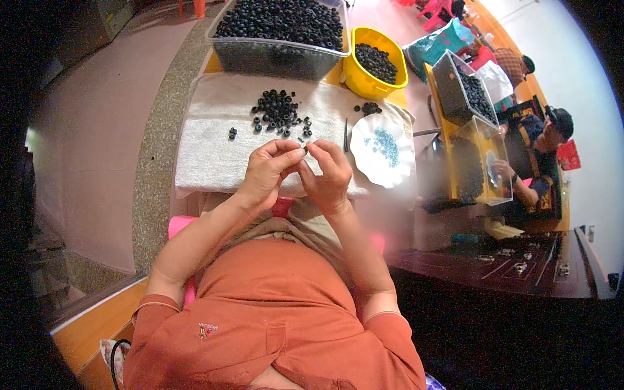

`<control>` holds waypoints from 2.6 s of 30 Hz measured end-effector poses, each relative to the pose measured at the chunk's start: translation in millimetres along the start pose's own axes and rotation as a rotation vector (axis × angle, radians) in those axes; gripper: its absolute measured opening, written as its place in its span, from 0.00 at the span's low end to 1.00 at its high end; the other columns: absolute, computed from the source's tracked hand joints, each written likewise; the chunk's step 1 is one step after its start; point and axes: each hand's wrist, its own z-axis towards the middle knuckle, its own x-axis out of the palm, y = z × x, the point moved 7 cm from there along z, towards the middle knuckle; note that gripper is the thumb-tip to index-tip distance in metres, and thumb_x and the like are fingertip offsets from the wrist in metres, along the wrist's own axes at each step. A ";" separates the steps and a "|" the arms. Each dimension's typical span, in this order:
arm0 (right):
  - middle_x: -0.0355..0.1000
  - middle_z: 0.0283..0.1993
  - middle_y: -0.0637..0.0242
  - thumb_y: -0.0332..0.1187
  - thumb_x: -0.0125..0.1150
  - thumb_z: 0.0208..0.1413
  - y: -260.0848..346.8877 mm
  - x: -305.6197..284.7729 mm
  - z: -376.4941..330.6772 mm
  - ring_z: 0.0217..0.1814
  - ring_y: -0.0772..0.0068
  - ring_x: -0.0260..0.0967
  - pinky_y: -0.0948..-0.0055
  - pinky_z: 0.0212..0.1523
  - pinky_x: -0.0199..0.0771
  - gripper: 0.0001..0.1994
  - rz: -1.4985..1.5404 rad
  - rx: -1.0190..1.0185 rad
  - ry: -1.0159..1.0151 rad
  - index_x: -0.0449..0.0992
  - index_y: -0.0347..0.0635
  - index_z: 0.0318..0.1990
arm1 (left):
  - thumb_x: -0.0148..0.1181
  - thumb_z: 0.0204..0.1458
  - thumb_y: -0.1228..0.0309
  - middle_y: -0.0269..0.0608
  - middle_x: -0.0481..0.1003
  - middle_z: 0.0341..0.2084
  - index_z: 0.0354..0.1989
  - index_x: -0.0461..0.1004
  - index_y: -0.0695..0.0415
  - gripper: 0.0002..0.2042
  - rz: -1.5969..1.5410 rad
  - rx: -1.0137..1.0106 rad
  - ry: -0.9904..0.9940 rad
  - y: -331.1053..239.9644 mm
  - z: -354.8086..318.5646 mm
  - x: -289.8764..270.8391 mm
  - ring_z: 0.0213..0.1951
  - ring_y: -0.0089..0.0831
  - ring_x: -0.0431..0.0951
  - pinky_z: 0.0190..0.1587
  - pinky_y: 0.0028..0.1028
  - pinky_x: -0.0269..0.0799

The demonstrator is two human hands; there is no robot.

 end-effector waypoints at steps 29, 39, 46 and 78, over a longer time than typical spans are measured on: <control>0.75 0.39 0.52 0.19 0.68 0.42 -2.1 -1.3 1.1 0.39 0.55 0.76 0.67 0.40 0.76 0.15 0.077 0.005 0.054 0.76 0.32 0.40 | 0.62 0.55 0.75 0.37 0.79 0.32 0.40 0.78 0.64 0.07 0.070 0.058 0.001 1.9 -2.7 2.5 0.34 0.21 0.78 0.41 0.22 0.76; 0.74 0.40 0.53 0.18 0.68 0.43 -2.8 0.2 0.5 0.39 0.55 0.75 0.67 0.39 0.76 0.15 0.081 -0.010 0.086 0.76 0.32 0.41 | 0.62 0.54 0.75 0.37 0.79 0.31 0.40 0.78 0.63 0.07 0.096 0.062 0.001 3.0 -2.2 1.7 0.34 0.21 0.77 0.41 0.22 0.75; 0.74 0.38 0.54 0.20 0.67 0.43 -6.3 0.9 4.2 0.36 0.55 0.75 0.66 0.35 0.76 0.14 0.087 0.016 0.061 0.76 0.34 0.40 | 0.62 0.55 0.76 0.37 0.78 0.33 0.41 0.77 0.62 0.06 0.120 0.054 0.018 3.1 0.4 0.1 0.35 0.23 0.78 0.43 0.24 0.77; 0.71 0.34 0.72 0.20 0.68 0.51 -57.5 -41.1 -16.2 0.33 0.86 0.66 0.85 0.35 0.68 0.16 0.158 0.354 0.082 0.75 0.31 0.49 | 0.61 0.55 0.72 0.51 0.74 0.38 0.28 0.75 0.55 0.04 -0.005 0.582 0.863 -165.5 -157.4 123.2 0.38 0.42 0.75 0.41 0.38 0.76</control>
